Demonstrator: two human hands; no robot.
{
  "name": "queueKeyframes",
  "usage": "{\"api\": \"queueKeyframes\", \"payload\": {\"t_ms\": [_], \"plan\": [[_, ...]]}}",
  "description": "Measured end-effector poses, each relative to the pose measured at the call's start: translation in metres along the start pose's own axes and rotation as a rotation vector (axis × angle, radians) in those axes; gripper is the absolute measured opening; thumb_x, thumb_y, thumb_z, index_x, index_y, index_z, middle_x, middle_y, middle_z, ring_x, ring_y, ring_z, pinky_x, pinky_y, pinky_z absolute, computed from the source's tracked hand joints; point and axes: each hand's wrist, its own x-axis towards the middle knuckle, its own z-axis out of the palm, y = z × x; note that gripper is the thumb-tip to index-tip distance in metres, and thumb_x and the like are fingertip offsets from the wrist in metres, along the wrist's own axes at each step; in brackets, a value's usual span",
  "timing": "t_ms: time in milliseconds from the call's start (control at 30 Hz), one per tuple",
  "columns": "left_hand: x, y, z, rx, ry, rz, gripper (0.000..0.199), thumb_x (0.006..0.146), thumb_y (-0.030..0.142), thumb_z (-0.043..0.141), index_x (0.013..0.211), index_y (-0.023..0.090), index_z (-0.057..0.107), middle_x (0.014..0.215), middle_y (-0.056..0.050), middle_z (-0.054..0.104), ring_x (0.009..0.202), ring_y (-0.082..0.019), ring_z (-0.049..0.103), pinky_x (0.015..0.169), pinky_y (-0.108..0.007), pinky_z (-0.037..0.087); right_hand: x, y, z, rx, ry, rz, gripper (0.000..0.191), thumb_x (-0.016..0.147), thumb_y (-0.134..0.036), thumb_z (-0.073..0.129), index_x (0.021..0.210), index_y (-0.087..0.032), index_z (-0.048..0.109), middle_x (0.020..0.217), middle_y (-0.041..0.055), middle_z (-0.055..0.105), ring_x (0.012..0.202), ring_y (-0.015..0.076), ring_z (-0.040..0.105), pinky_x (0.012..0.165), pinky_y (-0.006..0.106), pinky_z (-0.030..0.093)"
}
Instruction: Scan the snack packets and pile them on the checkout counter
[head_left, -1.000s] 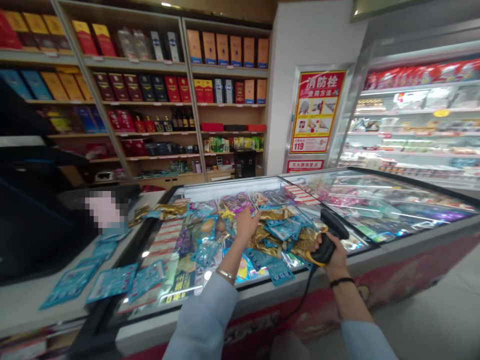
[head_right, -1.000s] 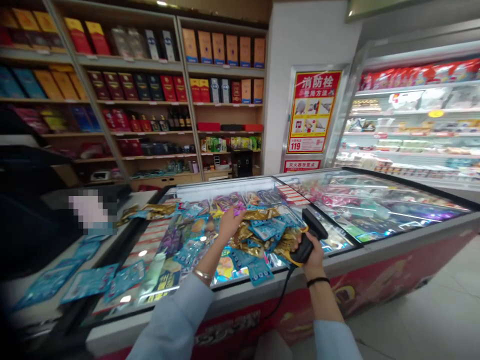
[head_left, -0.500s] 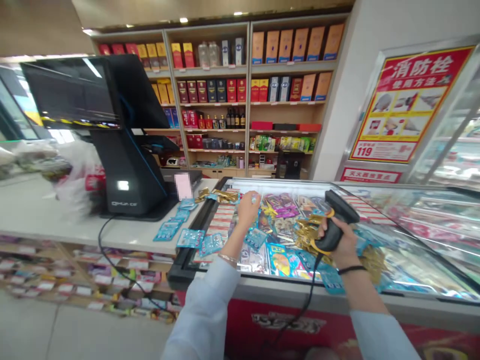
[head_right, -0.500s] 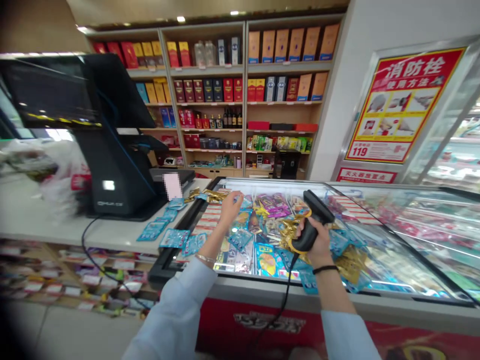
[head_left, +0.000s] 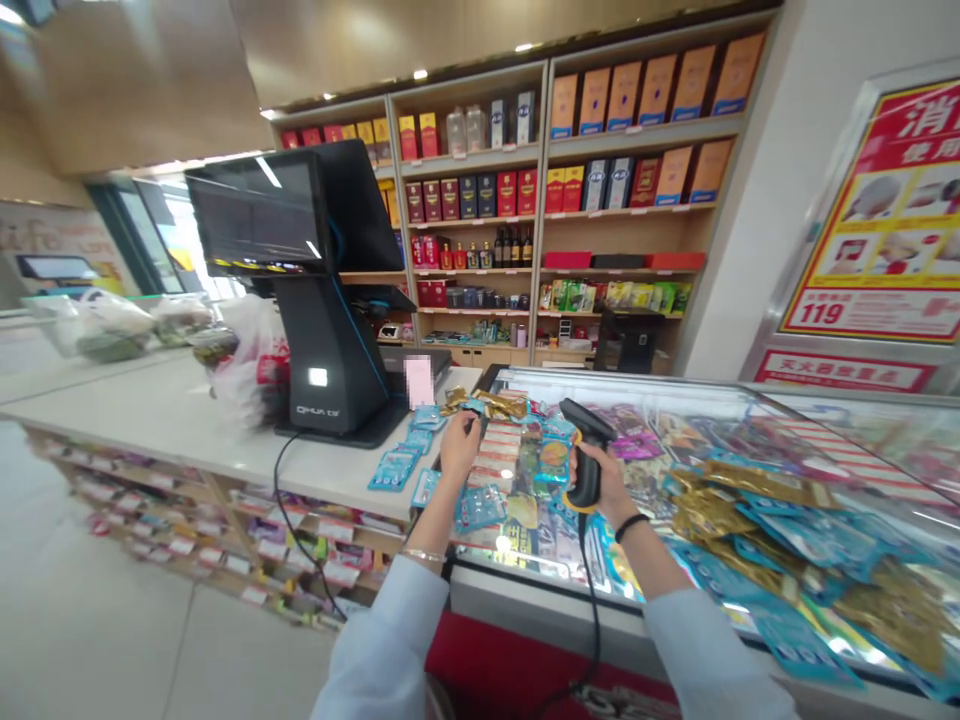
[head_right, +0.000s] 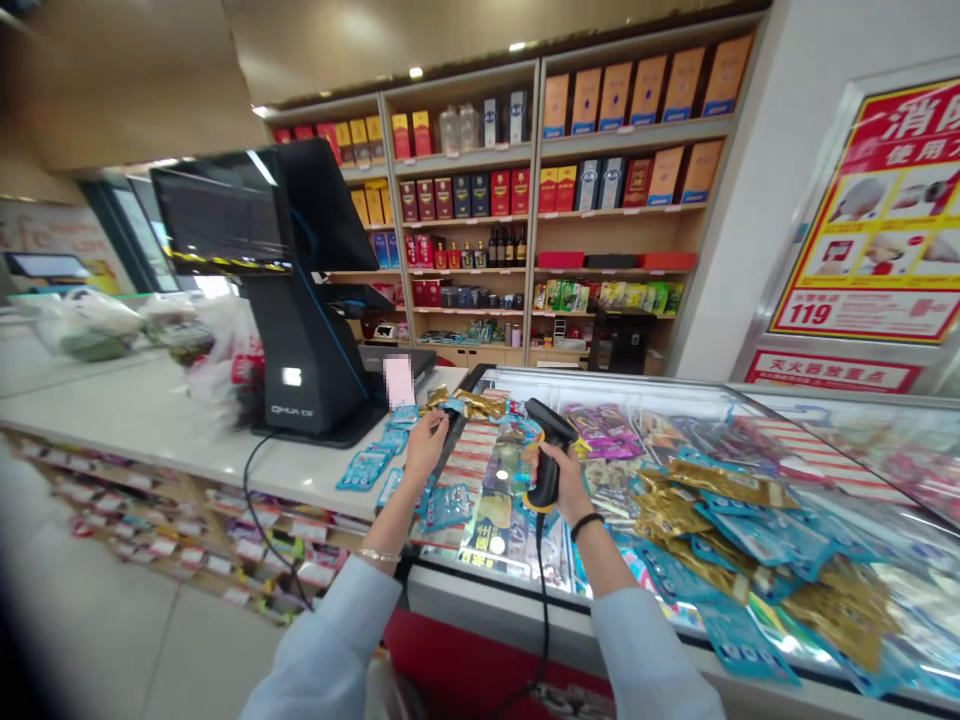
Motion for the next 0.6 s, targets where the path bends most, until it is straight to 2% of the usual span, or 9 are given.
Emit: {"api": "queueKeyframes", "payload": {"t_ms": [133, 267, 367, 467, 600], "plan": [[-0.003, -0.024, 0.004, 0.024, -0.065, -0.016, 0.021, 0.084, 0.025, 0.048, 0.097, 0.019, 0.063, 0.103, -0.007, 0.070, 0.101, -0.020, 0.064, 0.092, -0.035, 0.047, 0.018, 0.027, 0.006, -0.021, 0.016, 0.057, 0.028, 0.060, -0.038, 0.074, 0.068, -0.018, 0.057, 0.049, -0.0028, 0.057, 0.033, 0.0116, 0.051, 0.032, 0.022, 0.041], [0.002, -0.038, 0.008, 0.060, -0.129, 0.005, 0.019, 0.084, 0.023, 0.048, 0.095, 0.019, 0.063, 0.099, -0.006, 0.070, 0.097, -0.019, 0.065, 0.087, -0.032, 0.048, 0.020, 0.045, 0.013, 0.009, 0.024, 0.107, 0.029, 0.060, -0.038, 0.074, 0.073, -0.018, 0.057, 0.049, -0.0035, 0.057, 0.033, 0.0112, 0.050, 0.031, 0.021, 0.040], [0.018, -0.044, 0.001, 0.185, -0.033, -0.004, 0.021, 0.085, 0.021, 0.046, 0.099, 0.019, 0.061, 0.102, -0.007, 0.069, 0.100, -0.019, 0.063, 0.089, -0.031, 0.047, 0.017, 0.052, 0.018, 0.002, 0.034, 0.174, 0.029, 0.060, -0.037, 0.073, 0.074, -0.018, 0.057, 0.049, -0.0034, 0.057, 0.034, 0.0116, 0.051, 0.031, 0.022, 0.040], [0.037, -0.049, -0.011, 0.437, 0.110, -0.108, 0.026, 0.085, 0.020, 0.044, 0.105, 0.015, 0.060, 0.107, -0.012, 0.067, 0.105, -0.024, 0.061, 0.091, -0.034, 0.045, 0.015, 0.055, 0.020, 0.002, 0.035, 0.185, 0.030, 0.061, -0.037, 0.073, 0.077, -0.019, 0.057, 0.050, -0.0040, 0.057, 0.034, 0.0116, 0.050, 0.031, 0.022, 0.041], [0.052, -0.062, -0.020, 0.713, 0.183, -0.249, 0.032, 0.085, 0.018, 0.043, 0.112, 0.009, 0.058, 0.112, -0.019, 0.063, 0.109, -0.030, 0.057, 0.089, -0.040, 0.045, 0.014, 0.056, 0.021, 0.015, 0.057, 0.207, 0.029, 0.061, -0.038, 0.072, 0.078, -0.019, 0.056, 0.050, -0.0047, 0.056, 0.034, 0.0117, 0.050, 0.031, 0.023, 0.041]]}}
